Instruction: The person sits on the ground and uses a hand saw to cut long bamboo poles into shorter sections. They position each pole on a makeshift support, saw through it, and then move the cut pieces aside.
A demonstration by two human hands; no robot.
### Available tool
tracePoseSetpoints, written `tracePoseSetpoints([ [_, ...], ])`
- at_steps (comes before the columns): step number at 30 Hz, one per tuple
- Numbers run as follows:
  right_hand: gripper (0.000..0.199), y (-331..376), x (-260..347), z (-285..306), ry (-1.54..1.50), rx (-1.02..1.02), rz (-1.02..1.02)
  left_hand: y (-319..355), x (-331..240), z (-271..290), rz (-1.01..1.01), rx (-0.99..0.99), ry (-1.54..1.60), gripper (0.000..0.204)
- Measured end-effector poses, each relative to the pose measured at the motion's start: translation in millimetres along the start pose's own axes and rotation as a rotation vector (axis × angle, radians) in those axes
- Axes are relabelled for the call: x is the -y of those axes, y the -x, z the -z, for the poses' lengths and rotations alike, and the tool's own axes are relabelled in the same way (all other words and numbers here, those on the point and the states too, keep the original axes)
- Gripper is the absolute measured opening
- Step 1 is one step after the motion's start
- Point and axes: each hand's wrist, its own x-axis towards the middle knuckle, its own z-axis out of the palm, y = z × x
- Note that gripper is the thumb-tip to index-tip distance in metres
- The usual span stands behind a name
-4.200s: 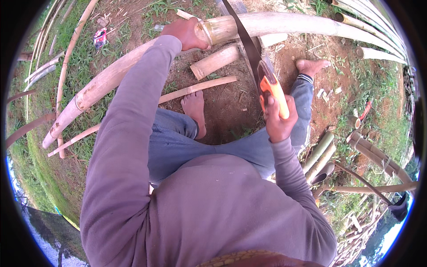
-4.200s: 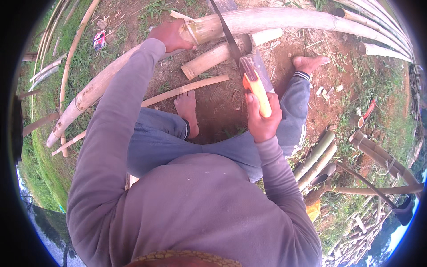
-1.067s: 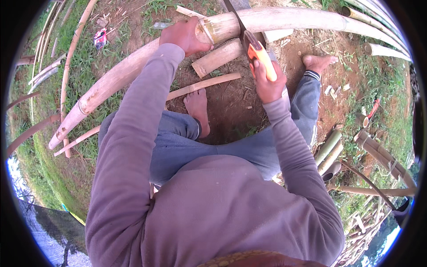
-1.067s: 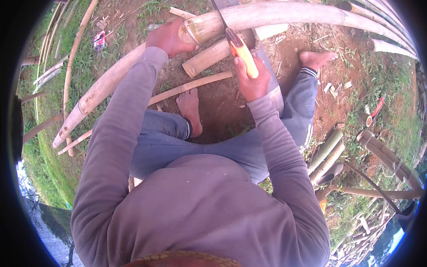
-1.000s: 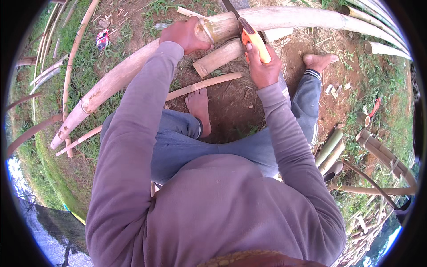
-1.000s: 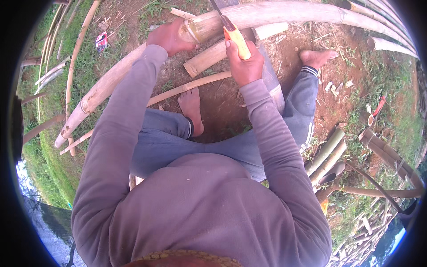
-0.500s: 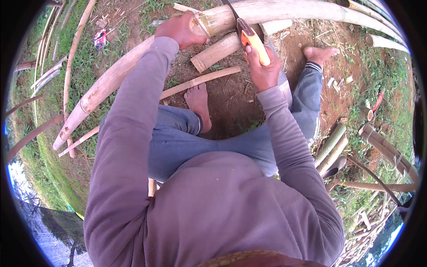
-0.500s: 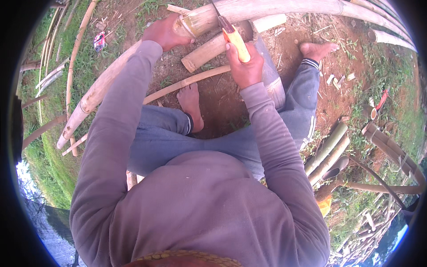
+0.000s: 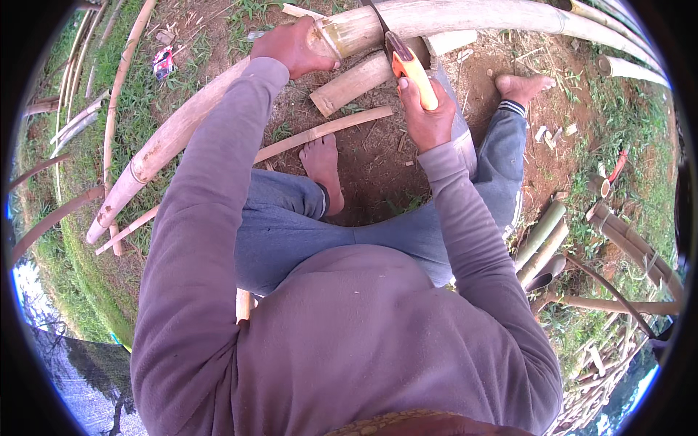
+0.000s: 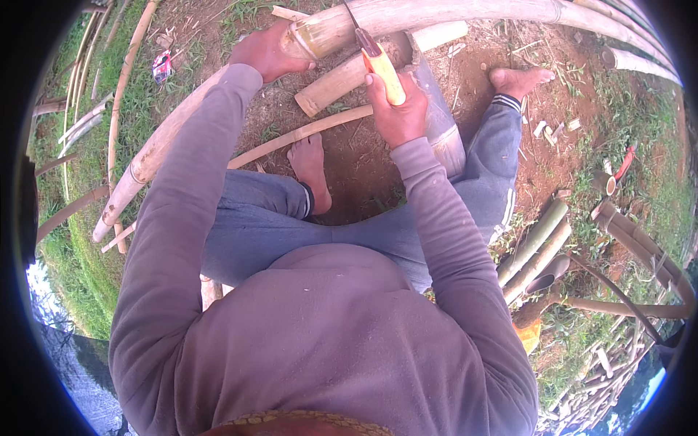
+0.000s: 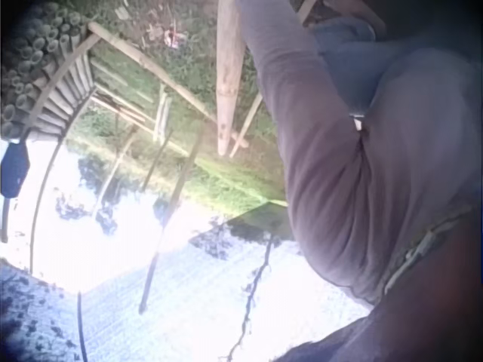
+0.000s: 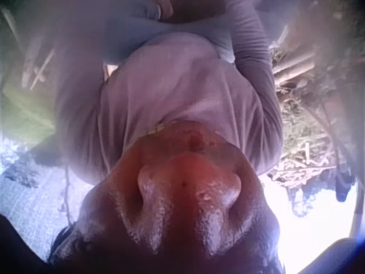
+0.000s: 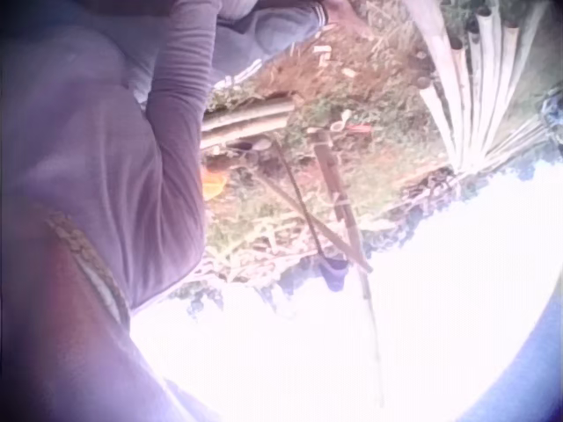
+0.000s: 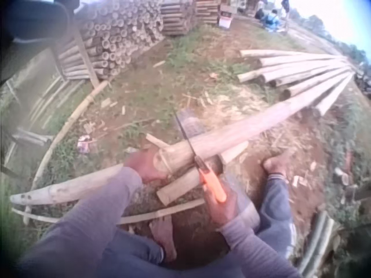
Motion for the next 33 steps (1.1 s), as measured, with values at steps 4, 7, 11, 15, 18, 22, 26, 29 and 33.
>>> tracePoseSetpoints([
  [4,0.018,108.6,14.5,87.3,0.048,0.084,-0.133,-1.7,15.2,-10.8,0.030,-0.006,0.053,0.100],
  [7,0.020,139.2,13.6,120.8,0.138,0.105,-0.125,-1.4,15.2,-9.1,0.013,-0.019,0.039,0.104],
  [11,0.016,21.2,-12.6,27.6,0.055,0.020,-0.009,-3.8,-1.0,-13.2,-0.020,-0.073,0.021,0.105],
  [15,0.018,-2.1,-5.7,-2.3,-0.060,0.005,-0.061,1.0,1.4,-6.5,-0.004,-0.031,0.031,0.103],
  [18,0.014,89.8,9.5,71.0,0.035,0.062,-0.138,-2.3,16.0,-4.3,0.010,-0.046,0.028,0.103],
  [22,0.014,148.4,6.2,122.9,0.115,0.078,-0.112,-0.6,6.0,-8.3,0.045,0.010,0.013,0.104],
  [26,0.021,12.8,-17.0,23.2,0.108,0.027,-0.009,-2.8,-4.2,-10.2,-0.004,-0.063,0.003,0.106],
  [29,0.019,6.4,-13.3,5.6,-0.026,0.016,-0.047,1.9,3.9,-10.3,-0.004,-0.055,0.014,0.101],
  [33,0.020,90.5,5.2,71.4,0.000,0.086,-0.188,7.2,9.5,-12.0,0.032,-0.059,0.004,0.103],
])
